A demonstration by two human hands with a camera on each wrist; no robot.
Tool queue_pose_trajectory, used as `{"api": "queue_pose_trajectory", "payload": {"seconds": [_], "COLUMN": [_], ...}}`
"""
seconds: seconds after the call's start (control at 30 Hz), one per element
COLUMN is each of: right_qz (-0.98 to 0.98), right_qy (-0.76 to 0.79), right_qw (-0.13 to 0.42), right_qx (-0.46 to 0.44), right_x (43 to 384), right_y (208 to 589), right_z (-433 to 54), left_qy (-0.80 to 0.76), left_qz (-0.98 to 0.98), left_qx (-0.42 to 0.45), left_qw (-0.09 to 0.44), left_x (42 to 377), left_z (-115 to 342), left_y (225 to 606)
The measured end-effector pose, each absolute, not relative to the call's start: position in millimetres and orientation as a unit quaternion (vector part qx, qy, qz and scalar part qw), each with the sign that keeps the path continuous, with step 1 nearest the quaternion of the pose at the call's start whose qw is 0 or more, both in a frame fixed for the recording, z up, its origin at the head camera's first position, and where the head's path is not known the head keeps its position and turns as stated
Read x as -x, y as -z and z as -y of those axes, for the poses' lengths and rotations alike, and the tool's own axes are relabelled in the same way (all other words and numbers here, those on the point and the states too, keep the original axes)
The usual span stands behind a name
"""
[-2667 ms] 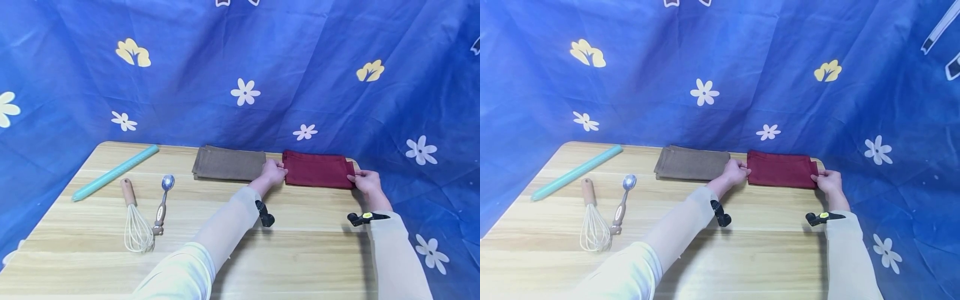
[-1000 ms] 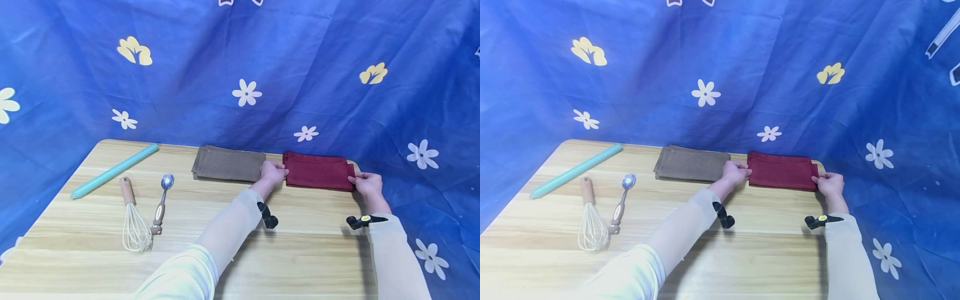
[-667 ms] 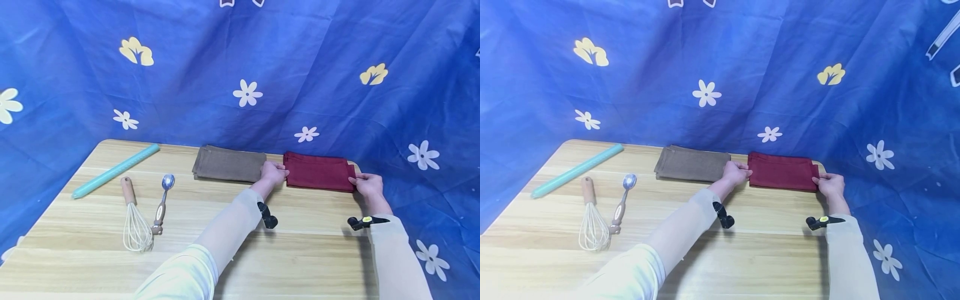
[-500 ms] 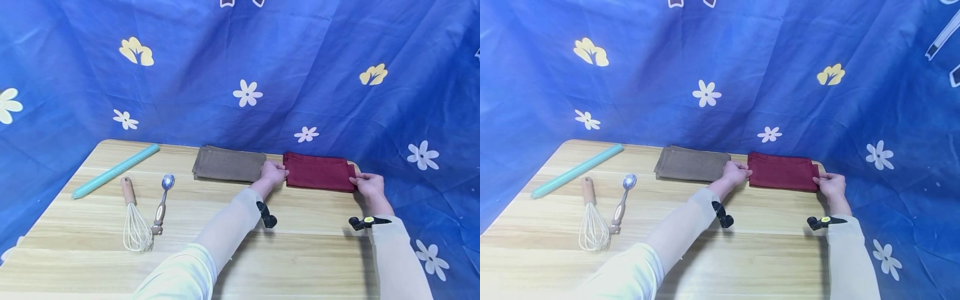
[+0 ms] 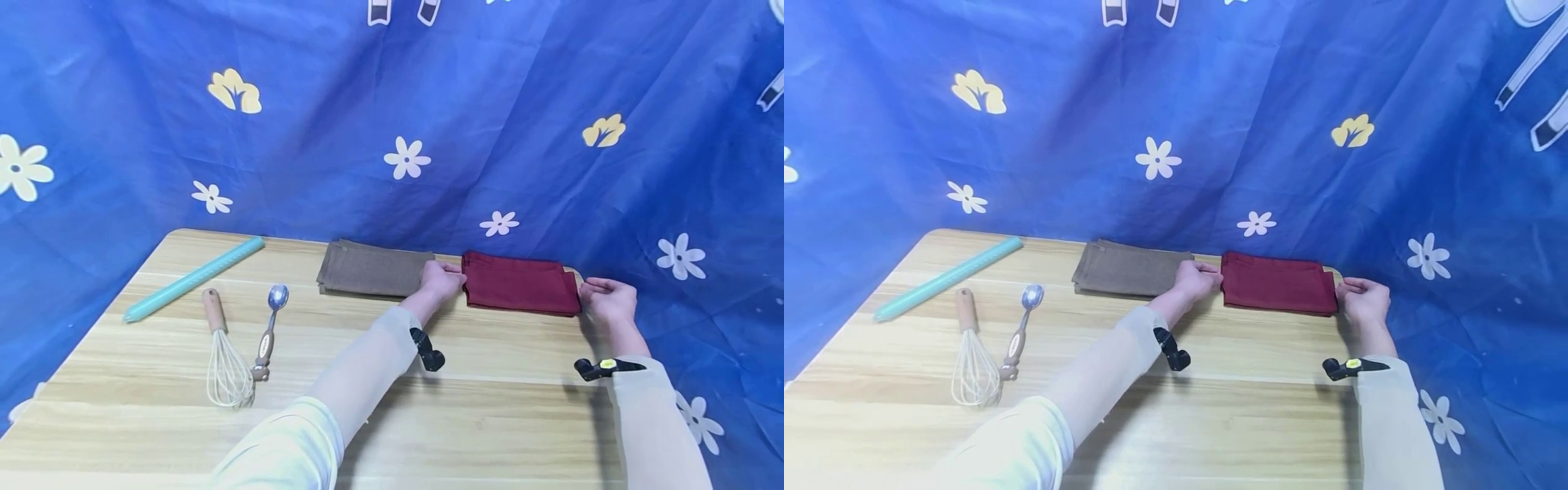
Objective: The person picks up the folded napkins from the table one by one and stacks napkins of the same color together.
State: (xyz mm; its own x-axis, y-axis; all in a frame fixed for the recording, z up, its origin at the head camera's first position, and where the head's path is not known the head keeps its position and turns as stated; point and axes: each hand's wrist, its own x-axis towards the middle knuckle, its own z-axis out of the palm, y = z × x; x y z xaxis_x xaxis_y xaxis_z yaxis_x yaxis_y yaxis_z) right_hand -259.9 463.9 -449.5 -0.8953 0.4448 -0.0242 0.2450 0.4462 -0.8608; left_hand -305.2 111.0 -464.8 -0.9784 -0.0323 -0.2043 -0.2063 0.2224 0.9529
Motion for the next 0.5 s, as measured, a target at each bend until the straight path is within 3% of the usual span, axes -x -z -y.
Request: {"api": "queue_pose_trajectory", "payload": {"seconds": [0.5], "right_qz": [0.803], "right_qy": [-0.565], "right_qw": [0.141], "right_qx": [0.129], "right_x": [240.6], "right_y": [412.6], "right_z": [-433.0], "left_qy": [-0.672], "left_qz": [-0.74], "left_qx": [-0.018], "left_qw": [0.033], "left_x": [290.7], "left_z": [-60.3], "left_y": [425.8]}}
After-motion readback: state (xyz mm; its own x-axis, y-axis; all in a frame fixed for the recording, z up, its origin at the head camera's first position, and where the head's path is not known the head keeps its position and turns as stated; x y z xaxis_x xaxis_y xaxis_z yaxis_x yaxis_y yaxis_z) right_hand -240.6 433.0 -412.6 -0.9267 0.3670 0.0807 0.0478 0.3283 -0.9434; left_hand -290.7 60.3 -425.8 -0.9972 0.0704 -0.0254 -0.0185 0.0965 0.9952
